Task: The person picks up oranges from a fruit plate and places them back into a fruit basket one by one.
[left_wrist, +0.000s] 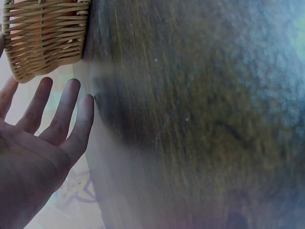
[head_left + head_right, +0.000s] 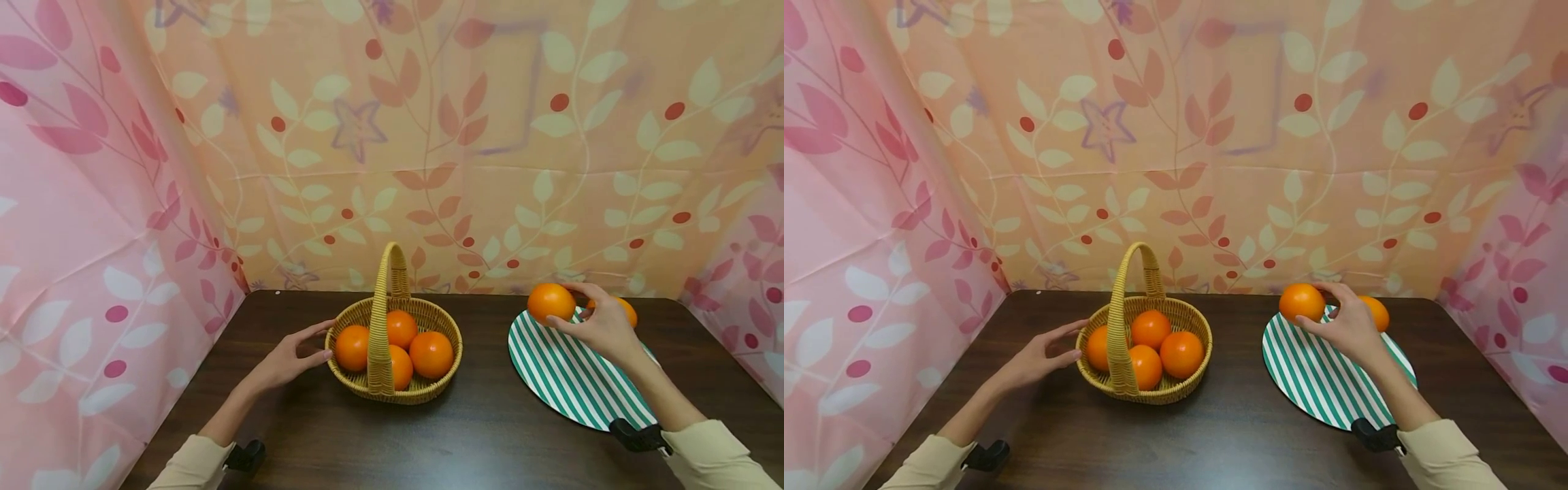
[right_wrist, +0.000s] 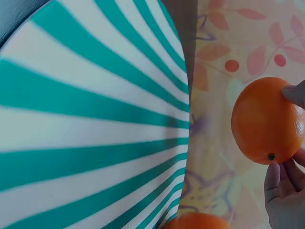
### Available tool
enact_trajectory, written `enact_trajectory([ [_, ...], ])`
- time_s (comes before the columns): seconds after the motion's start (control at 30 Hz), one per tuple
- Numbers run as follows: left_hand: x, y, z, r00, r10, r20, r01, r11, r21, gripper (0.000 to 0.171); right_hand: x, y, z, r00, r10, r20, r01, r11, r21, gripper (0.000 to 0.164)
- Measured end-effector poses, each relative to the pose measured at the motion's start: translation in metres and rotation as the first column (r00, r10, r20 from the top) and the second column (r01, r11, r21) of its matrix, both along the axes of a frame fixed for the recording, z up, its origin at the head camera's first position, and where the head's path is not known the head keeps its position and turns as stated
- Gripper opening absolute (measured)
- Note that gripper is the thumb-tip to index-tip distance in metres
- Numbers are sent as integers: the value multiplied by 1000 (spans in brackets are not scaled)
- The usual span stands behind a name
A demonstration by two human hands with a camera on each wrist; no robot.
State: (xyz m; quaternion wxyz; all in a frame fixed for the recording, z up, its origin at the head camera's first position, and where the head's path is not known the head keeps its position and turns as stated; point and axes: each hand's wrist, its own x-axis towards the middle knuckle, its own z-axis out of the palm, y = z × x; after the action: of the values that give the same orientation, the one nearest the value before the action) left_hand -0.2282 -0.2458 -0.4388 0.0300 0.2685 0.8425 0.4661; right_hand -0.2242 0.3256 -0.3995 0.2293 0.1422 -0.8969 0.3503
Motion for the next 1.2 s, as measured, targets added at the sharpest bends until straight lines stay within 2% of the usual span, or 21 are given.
enact_trajectory([
  [0.57, 0, 0, 0, 1000, 10, -7, -10, 1000, -10, 59, -15, -45, 8, 984, 180, -9, -180, 979, -96, 60],
  [0.97, 0, -1, -1, 1000, 23, 4, -23, 999, -27, 61, -29, -91, 12, 941, 335, 51, -313, 917, -249, 61],
  [1.2, 1, -1, 0, 1000, 28, 9, -28, 999, -27, 61, -25, -127, 23, 908, 414, 69, -381, 883, -275, 62],
])
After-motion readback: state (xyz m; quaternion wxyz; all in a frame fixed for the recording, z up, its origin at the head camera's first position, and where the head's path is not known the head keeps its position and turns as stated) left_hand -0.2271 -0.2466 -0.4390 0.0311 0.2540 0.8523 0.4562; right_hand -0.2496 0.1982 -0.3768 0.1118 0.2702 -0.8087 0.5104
